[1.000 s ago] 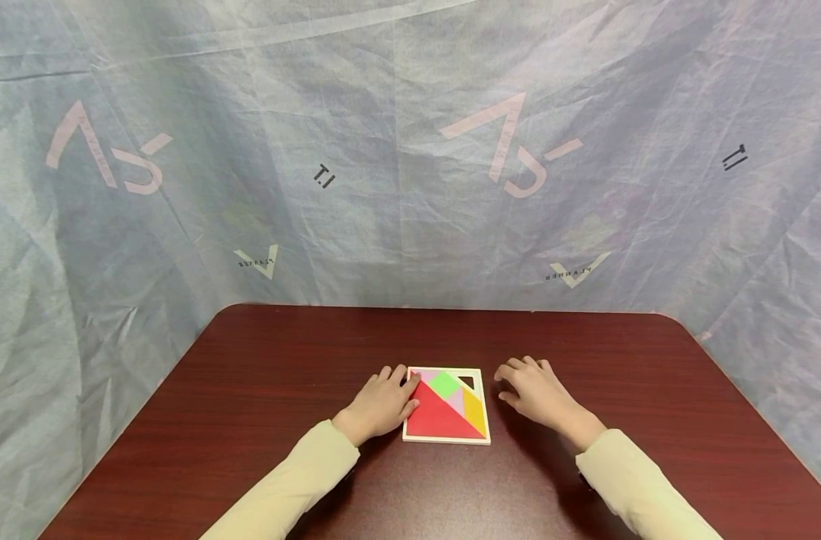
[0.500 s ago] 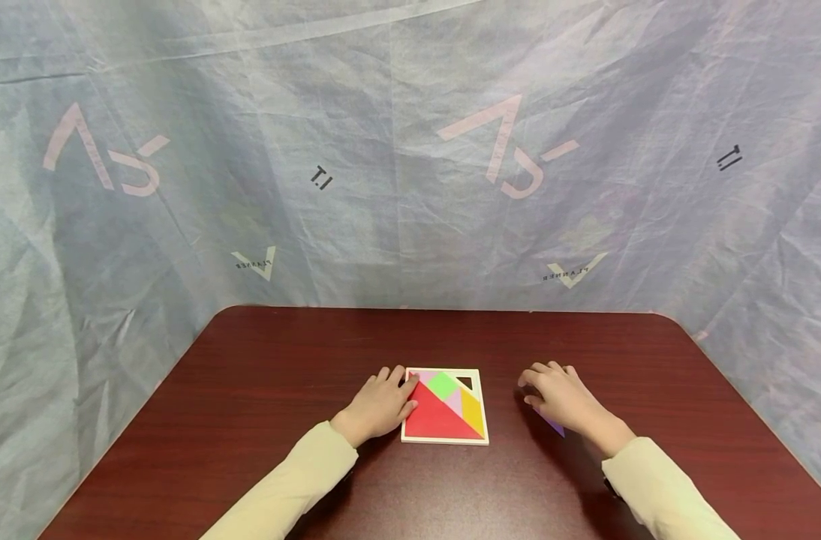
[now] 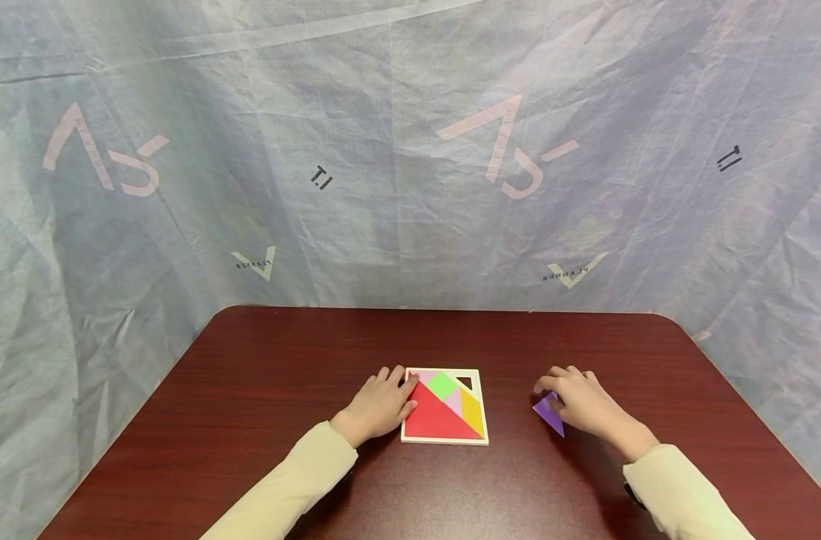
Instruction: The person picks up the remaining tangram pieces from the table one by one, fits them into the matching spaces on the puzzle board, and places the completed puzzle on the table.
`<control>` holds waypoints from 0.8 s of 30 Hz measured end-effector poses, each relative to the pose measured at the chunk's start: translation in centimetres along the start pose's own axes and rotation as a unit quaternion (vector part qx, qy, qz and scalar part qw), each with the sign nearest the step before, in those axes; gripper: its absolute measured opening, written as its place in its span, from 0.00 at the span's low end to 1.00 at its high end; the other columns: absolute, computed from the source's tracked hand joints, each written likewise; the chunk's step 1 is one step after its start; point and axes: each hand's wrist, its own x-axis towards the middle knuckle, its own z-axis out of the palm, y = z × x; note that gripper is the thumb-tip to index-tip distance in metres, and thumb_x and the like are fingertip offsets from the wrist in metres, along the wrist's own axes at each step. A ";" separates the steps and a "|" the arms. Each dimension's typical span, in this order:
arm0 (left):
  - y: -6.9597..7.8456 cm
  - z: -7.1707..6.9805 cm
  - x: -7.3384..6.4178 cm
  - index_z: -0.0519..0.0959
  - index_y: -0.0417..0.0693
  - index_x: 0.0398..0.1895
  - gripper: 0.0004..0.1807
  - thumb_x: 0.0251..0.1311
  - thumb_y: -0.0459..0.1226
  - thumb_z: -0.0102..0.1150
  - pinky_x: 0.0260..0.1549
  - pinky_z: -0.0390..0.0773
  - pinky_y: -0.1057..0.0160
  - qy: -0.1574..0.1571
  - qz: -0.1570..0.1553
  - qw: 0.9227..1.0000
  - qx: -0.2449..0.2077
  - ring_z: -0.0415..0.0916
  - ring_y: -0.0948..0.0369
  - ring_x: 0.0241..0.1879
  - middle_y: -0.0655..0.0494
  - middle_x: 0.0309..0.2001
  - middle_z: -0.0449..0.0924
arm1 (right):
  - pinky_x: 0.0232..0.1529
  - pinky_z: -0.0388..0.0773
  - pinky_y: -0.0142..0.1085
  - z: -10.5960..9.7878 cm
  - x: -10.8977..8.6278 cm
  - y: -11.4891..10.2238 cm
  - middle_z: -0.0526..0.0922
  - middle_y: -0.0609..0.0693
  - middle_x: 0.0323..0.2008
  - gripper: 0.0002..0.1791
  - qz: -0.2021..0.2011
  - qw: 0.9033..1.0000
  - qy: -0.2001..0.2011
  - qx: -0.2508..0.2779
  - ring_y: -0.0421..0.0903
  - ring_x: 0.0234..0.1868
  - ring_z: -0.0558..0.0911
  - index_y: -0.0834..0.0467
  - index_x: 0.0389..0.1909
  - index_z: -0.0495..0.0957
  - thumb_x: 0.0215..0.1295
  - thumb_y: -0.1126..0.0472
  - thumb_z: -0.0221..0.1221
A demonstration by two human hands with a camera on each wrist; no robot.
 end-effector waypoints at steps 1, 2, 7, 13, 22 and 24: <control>0.0 0.0 0.0 0.70 0.51 0.61 0.24 0.64 0.49 0.47 0.43 0.72 0.56 0.000 0.000 1.000 0.000 0.67 0.53 0.46 0.48 0.52 0.68 | 0.33 0.65 0.44 0.0 -0.1 0.1 0.78 0.45 0.34 0.13 0.001 1.000 -0.003 0.001 0.47 0.37 0.74 0.52 0.32 0.80 0.47 0.71 0.61; 0.0 0.0 0.0 0.70 0.51 0.61 0.24 0.64 0.49 0.47 0.43 0.72 0.56 0.000 0.001 1.000 0.000 0.67 0.53 0.46 0.48 0.52 0.68 | 0.33 0.65 0.45 0.0 -0.1 0.2 0.78 0.45 0.35 0.13 0.001 1.000 -0.006 0.003 0.47 0.37 0.74 0.52 0.33 0.80 0.47 0.72 0.61; -0.1 0.1 0.0 0.70 0.51 0.61 0.24 0.64 0.50 0.47 0.43 0.72 0.55 0.001 0.002 1.000 0.003 0.67 0.53 0.46 0.48 0.51 0.68 | 0.34 0.66 0.47 0.0 -0.4 0.5 0.79 0.46 0.36 0.15 -0.003 1.000 -0.017 0.005 0.49 0.39 0.75 0.52 0.34 0.80 0.47 0.72 0.60; -0.1 0.1 0.0 0.70 0.51 0.61 0.25 0.63 0.49 0.47 0.44 0.72 0.55 0.001 0.001 1.000 -0.002 0.67 0.53 0.46 0.48 0.51 0.68 | 0.33 0.67 0.47 0.1 -0.7 0.7 0.78 0.46 0.35 0.15 -0.013 1.000 -0.014 -0.001 0.50 0.39 0.76 0.52 0.34 0.81 0.46 0.73 0.62; 0.0 0.0 0.0 0.70 0.50 0.61 0.25 0.63 0.49 0.48 0.45 0.72 0.54 -0.001 -0.001 1.000 -0.010 0.67 0.52 0.47 0.47 0.51 0.68 | 0.34 0.68 0.49 0.2 -0.8 0.9 0.78 0.46 0.36 0.18 -0.021 1.000 -0.022 -0.002 0.50 0.39 0.76 0.51 0.34 0.81 0.43 0.73 0.64; 0.0 0.0 0.0 0.69 0.50 0.61 0.25 0.63 0.49 0.48 0.44 0.72 0.54 -0.001 -0.001 1.000 -0.009 0.67 0.52 0.47 0.47 0.51 0.68 | 0.34 0.68 0.49 0.2 -0.8 1.0 0.78 0.46 0.36 0.18 -0.020 1.000 -0.023 -0.004 0.50 0.39 0.76 0.51 0.35 0.81 0.42 0.73 0.65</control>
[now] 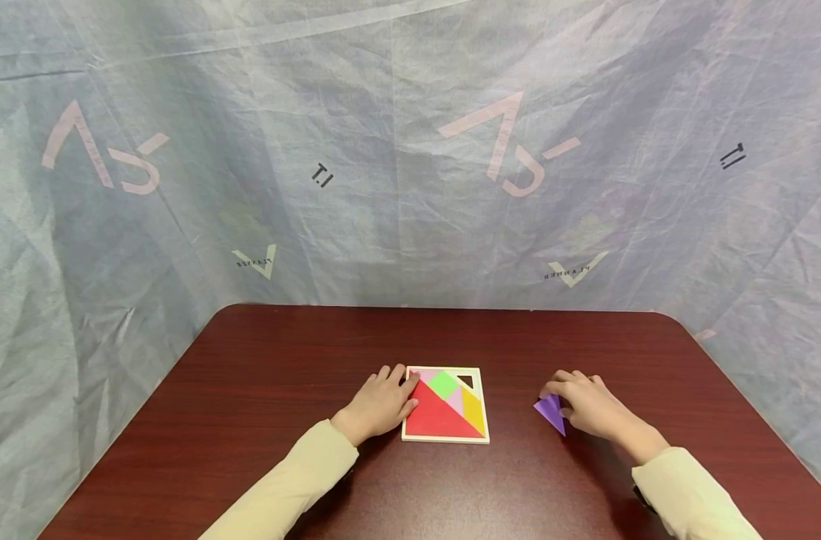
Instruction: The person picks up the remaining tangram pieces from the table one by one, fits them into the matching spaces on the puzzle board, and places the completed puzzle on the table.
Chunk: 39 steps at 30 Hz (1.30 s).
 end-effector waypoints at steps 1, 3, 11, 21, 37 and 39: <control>0.0 0.0 0.0 0.69 0.50 0.61 0.25 0.63 0.49 0.48 0.44 0.72 0.55 0.000 0.000 1.000 0.000 0.67 0.52 0.47 0.47 0.51 0.68 | 0.34 0.68 0.49 0.0 0.0 0.0 0.77 0.46 0.37 0.17 0.001 1.000 0.000 -0.001 0.50 0.39 0.76 0.51 0.35 0.81 0.42 0.72 0.66; 0.0 0.0 0.0 0.69 0.50 0.61 0.25 0.63 0.49 0.47 0.44 0.72 0.55 -0.002 0.001 1.000 0.001 0.67 0.52 0.47 0.47 0.51 0.68 | 0.34 0.68 0.49 0.0 0.0 0.1 0.78 0.47 0.36 0.17 0.004 1.000 -0.001 -0.002 0.50 0.39 0.76 0.52 0.35 0.81 0.43 0.71 0.66; 0.0 -0.1 0.0 0.69 0.50 0.61 0.25 0.64 0.49 0.47 0.44 0.72 0.55 -0.004 0.000 1.000 0.003 0.67 0.52 0.47 0.47 0.51 0.68 | 0.35 0.67 0.48 0.1 -0.1 0.2 0.77 0.46 0.35 0.13 0.025 1.000 0.000 0.001 0.49 0.38 0.75 0.53 0.34 0.80 0.45 0.67 0.67; 0.0 0.0 0.1 0.70 0.50 0.61 0.25 0.64 0.49 0.47 0.43 0.72 0.55 -0.002 0.001 1.000 0.004 0.67 0.52 0.46 0.47 0.51 0.68 | 0.33 0.66 0.46 0.2 -0.1 0.1 0.76 0.44 0.31 0.11 0.039 0.999 0.006 -0.017 0.47 0.34 0.75 0.52 0.32 0.79 0.47 0.57 0.68; 0.0 0.0 0.0 0.70 0.50 0.61 0.25 0.64 0.49 0.47 0.43 0.72 0.55 0.000 0.003 1.000 0.008 0.67 0.52 0.46 0.47 0.51 0.68 | 0.35 0.66 0.46 0.1 0.1 0.1 0.78 0.45 0.37 0.20 -0.009 1.000 0.014 0.014 0.48 0.39 0.75 0.50 0.39 0.80 0.41 0.68 0.68; 0.0 0.0 0.0 0.70 0.50 0.61 0.25 0.64 0.49 0.47 0.43 0.72 0.55 0.000 0.003 1.000 0.008 0.67 0.52 0.46 0.47 0.51 0.68 | 0.35 0.66 0.46 0.1 0.1 0.0 0.78 0.45 0.38 0.21 -0.013 1.000 0.013 0.016 0.48 0.40 0.75 0.51 0.40 0.80 0.41 0.69 0.68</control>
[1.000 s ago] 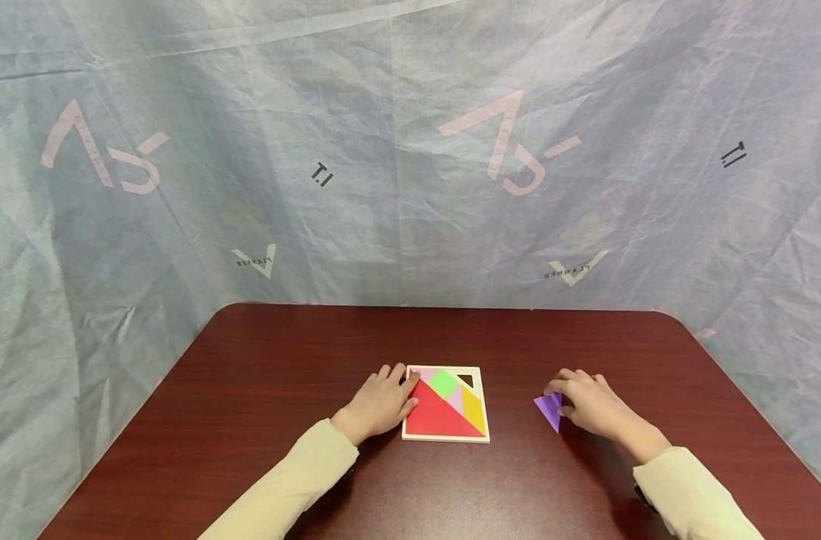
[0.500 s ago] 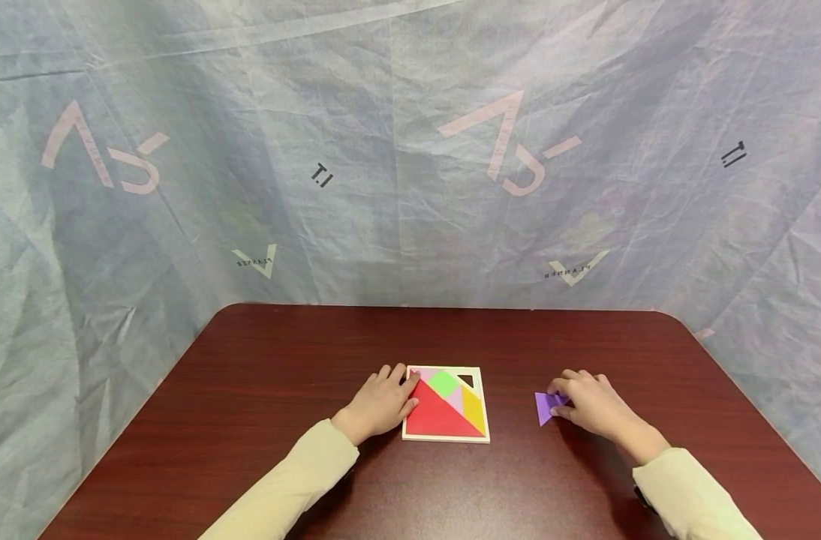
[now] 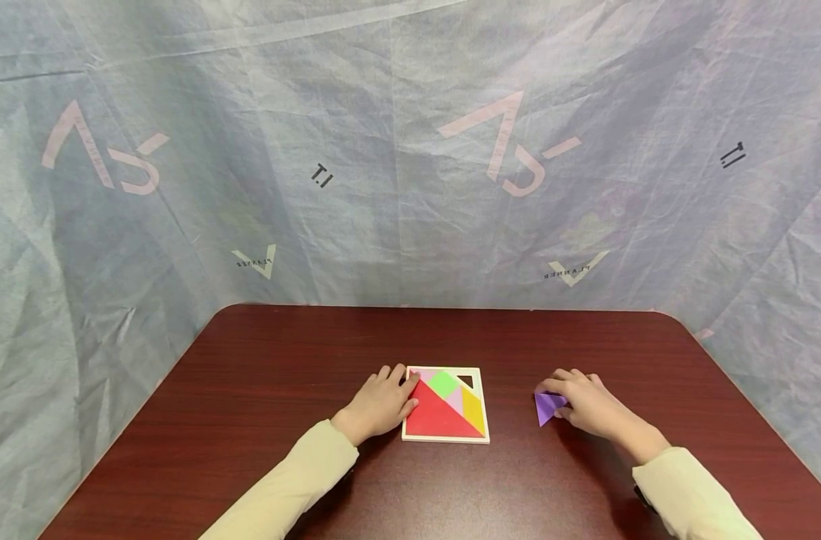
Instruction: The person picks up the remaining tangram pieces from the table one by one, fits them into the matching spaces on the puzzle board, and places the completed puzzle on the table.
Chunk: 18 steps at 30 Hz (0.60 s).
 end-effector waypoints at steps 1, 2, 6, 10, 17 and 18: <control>0.0 0.0 0.0 0.70 0.50 0.61 0.25 0.64 0.49 0.47 0.43 0.72 0.55 0.000 0.000 1.000 0.000 0.67 0.52 0.46 0.47 0.51 0.68 | 0.35 0.65 0.45 0.0 0.0 0.0 0.79 0.45 0.38 0.22 -0.002 1.000 -0.001 0.002 0.48 0.40 0.75 0.51 0.41 0.80 0.41 0.69 0.68; 0.0 0.0 0.0 0.69 0.50 0.61 0.25 0.64 0.49 0.47 0.43 0.72 0.55 0.000 0.000 1.000 -0.001 0.67 0.52 0.47 0.47 0.51 0.68 | 0.35 0.65 0.45 0.0 0.1 -0.1 0.78 0.45 0.39 0.22 -0.003 1.000 -0.004 0.003 0.48 0.40 0.75 0.51 0.41 0.80 0.41 0.70 0.67; 0.0 0.1 0.0 0.70 0.50 0.60 0.24 0.63 0.49 0.48 0.43 0.72 0.55 0.001 0.000 1.000 -0.003 0.67 0.52 0.46 0.47 0.51 0.68 | 0.35 0.64 0.43 0.0 0.2 -0.2 0.78 0.44 0.38 0.22 -0.010 1.000 -0.014 0.009 0.48 0.40 0.75 0.52 0.41 0.81 0.40 0.70 0.67; 0.0 0.1 0.0 0.70 0.50 0.60 0.24 0.63 0.49 0.48 0.42 0.72 0.55 0.003 0.001 1.000 -0.002 0.67 0.52 0.45 0.47 0.51 0.68 | 0.35 0.65 0.43 0.1 0.1 -0.3 0.77 0.44 0.36 0.20 -0.013 1.000 -0.018 0.005 0.47 0.40 0.75 0.53 0.39 0.81 0.41 0.68 0.69; 0.0 0.0 -0.1 0.70 0.50 0.60 0.24 0.64 0.49 0.47 0.42 0.72 0.55 0.002 0.000 1.000 -0.001 0.67 0.52 0.45 0.47 0.51 0.68 | 0.36 0.66 0.45 0.3 0.1 -0.3 0.78 0.45 0.34 0.16 -0.004 1.000 -0.006 -0.003 0.47 0.38 0.76 0.54 0.37 0.81 0.42 0.64 0.69; 0.0 0.0 -0.1 0.70 0.50 0.60 0.24 0.63 0.49 0.47 0.42 0.72 0.55 0.003 0.000 1.000 -0.001 0.67 0.52 0.45 0.47 0.51 0.68 | 0.36 0.66 0.45 0.3 0.1 -0.3 0.78 0.45 0.34 0.16 -0.002 1.000 -0.004 -0.005 0.47 0.38 0.76 0.54 0.37 0.81 0.43 0.63 0.69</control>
